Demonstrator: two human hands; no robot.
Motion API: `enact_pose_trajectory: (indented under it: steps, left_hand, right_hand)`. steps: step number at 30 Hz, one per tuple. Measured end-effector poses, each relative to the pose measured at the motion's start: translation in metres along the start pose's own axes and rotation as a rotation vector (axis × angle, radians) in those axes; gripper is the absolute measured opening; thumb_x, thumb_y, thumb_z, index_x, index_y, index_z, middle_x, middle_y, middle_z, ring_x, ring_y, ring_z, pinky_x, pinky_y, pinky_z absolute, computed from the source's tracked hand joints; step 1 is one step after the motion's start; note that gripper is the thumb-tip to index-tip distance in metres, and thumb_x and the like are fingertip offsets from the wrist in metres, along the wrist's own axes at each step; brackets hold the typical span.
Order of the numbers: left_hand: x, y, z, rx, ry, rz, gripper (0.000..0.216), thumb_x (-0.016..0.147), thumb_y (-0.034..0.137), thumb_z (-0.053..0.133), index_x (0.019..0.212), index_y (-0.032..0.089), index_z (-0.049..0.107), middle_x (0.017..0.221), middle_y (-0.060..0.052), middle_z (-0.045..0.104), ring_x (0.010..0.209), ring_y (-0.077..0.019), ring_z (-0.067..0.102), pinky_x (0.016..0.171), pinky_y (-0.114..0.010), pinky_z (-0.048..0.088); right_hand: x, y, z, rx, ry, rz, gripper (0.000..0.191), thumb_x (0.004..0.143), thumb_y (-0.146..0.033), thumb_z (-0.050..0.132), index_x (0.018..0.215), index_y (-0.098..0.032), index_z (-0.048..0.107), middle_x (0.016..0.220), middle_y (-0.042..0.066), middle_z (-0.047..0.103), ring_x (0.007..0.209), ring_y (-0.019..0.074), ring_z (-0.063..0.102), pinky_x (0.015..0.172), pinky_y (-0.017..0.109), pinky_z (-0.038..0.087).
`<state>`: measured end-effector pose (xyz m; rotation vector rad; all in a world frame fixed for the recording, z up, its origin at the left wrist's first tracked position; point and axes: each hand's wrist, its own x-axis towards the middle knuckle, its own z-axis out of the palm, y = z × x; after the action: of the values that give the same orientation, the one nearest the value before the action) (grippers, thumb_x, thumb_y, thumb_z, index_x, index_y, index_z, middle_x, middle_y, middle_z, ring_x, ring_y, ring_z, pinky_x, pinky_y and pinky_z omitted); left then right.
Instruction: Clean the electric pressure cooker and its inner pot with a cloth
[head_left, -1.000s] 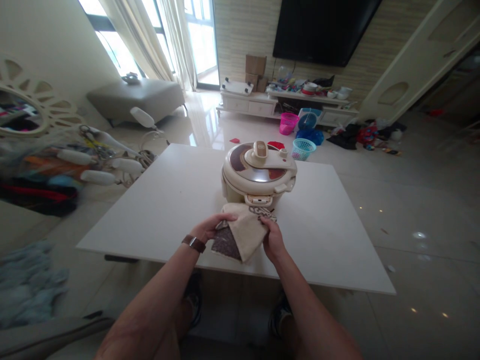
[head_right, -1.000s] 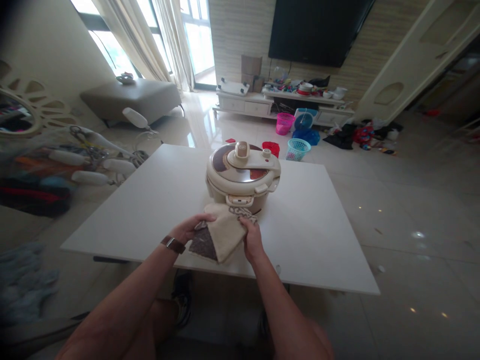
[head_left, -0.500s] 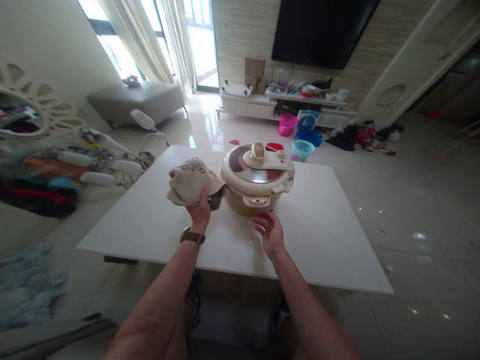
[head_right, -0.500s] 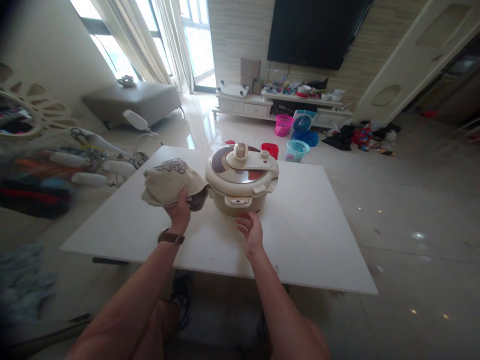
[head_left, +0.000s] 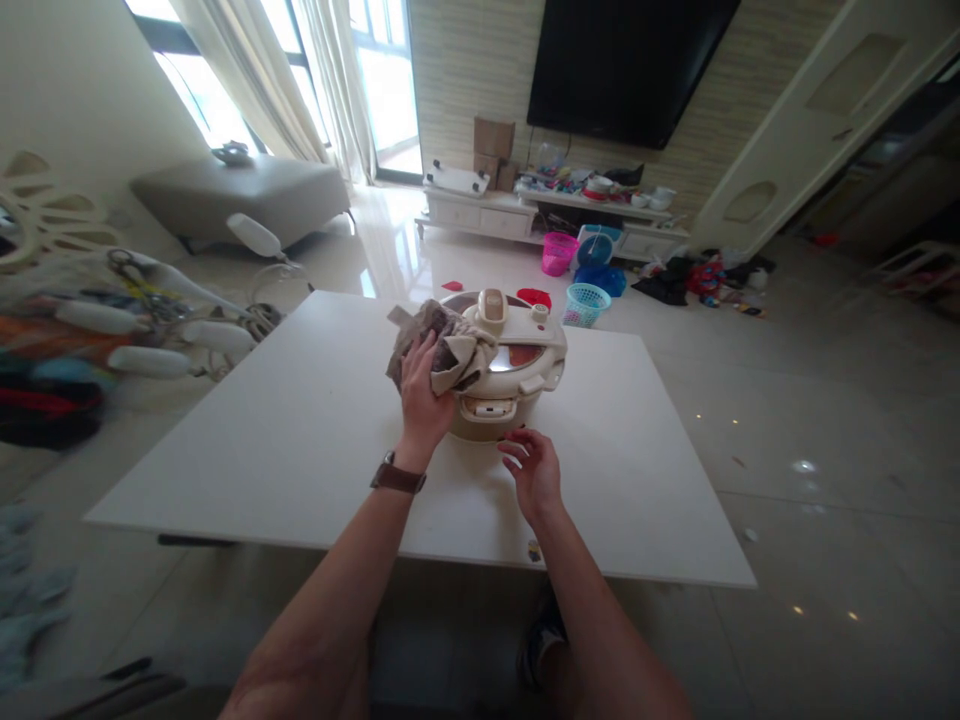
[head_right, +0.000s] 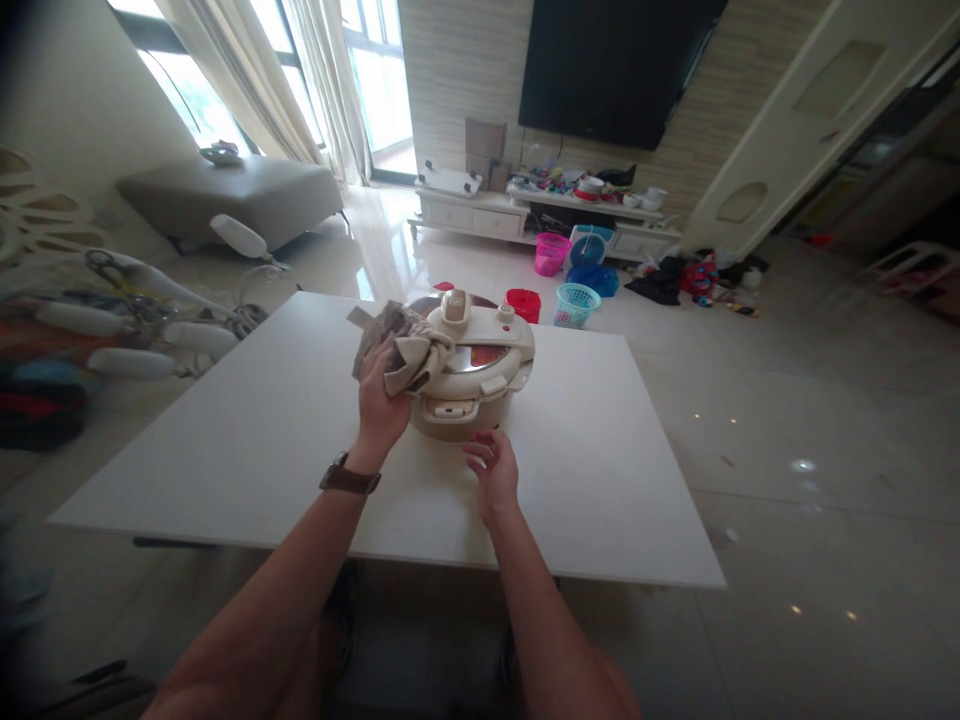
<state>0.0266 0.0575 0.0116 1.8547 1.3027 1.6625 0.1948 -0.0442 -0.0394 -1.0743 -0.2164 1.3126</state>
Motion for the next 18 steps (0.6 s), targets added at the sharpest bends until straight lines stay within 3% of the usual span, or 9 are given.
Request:
enact_pose_trajectory:
  steps: [4, 6, 9, 12, 15, 18]
  left_hand:
    - [-0.006, 0.025, -0.003, 0.064, -0.321, 0.119, 0.059, 0.082, 0.017, 0.07, 0.14, 0.029, 0.072, 0.157, -0.006, 0.063, 0.16, -0.036, 0.04, 0.138, -0.061, 0.005]
    - [-0.011, 0.033, -0.001, 0.083, -0.387, 0.167, 0.06, 0.083, 0.018, 0.071, 0.141, 0.029, 0.071, 0.158, -0.006, 0.063, 0.159, -0.0364, 0.042, 0.138, -0.061, 0.004]
    - [-0.011, 0.029, 0.003, 0.101, -0.286, 0.155, 0.063, 0.082, 0.019, 0.075, 0.144, 0.029, 0.07, 0.158, -0.007, 0.062, 0.159, -0.0381, 0.041, 0.138, -0.061, 0.003]
    - [-0.007, 0.009, 0.005, 0.054, -0.091, 0.069, 0.063, 0.083, 0.018, 0.073, 0.145, 0.028, 0.068, 0.16, -0.009, 0.06, 0.161, -0.0376, 0.038, 0.138, -0.061, 0.01]
    - [-0.007, -0.012, 0.007, -0.053, 0.09, 0.004, 0.061, 0.089, 0.023, 0.071, 0.149, 0.028, 0.063, 0.163, -0.01, 0.056, 0.161, -0.0342, 0.039, 0.137, -0.056, 0.021]
    - [-0.016, -0.022, 0.007, -0.069, 0.164, -0.014, 0.061, 0.093, 0.031, 0.071, 0.153, 0.029, 0.06, 0.165, -0.01, 0.053, 0.16, -0.0321, 0.041, 0.136, -0.053, 0.027]
  right_hand:
    - [0.005, -0.005, 0.003, 0.008, -0.014, -0.015, 0.024, 0.075, -0.047, 0.071, 0.084, -0.025, 0.069, 0.086, -0.001, 0.076, 0.076, 0.0168, 0.071, 0.065, 0.027, 0.048]
    - [0.008, -0.01, 0.005, -0.003, -0.023, -0.055, 0.027, 0.074, -0.047, 0.073, 0.091, -0.026, 0.069, 0.09, -0.002, 0.076, 0.078, 0.0168, 0.07, 0.067, 0.027, 0.049]
    - [0.009, -0.024, 0.006, -0.033, -0.061, -0.18, 0.043, 0.075, -0.045, 0.076, 0.114, -0.031, 0.071, 0.119, 0.0, 0.078, 0.099, 0.0189, 0.073, 0.075, 0.028, 0.053]
    - [0.009, -0.037, 0.004, -0.063, -0.137, -0.292, 0.056, 0.079, -0.044, 0.075, 0.134, -0.034, 0.068, 0.15, 0.003, 0.067, 0.132, 0.0246, 0.066, 0.092, 0.033, 0.055]
    - [0.01, -0.042, 0.0, -0.165, -0.217, -0.379, 0.058, 0.08, -0.04, 0.076, 0.137, -0.033, 0.069, 0.162, 0.003, 0.058, 0.152, 0.0272, 0.051, 0.112, 0.041, 0.049]
    - [0.013, -0.039, -0.001, -0.287, -0.241, -0.457, 0.063, 0.076, -0.031, 0.082, 0.139, -0.034, 0.07, 0.169, 0.001, 0.049, 0.16, 0.0267, 0.04, 0.125, 0.044, 0.04]
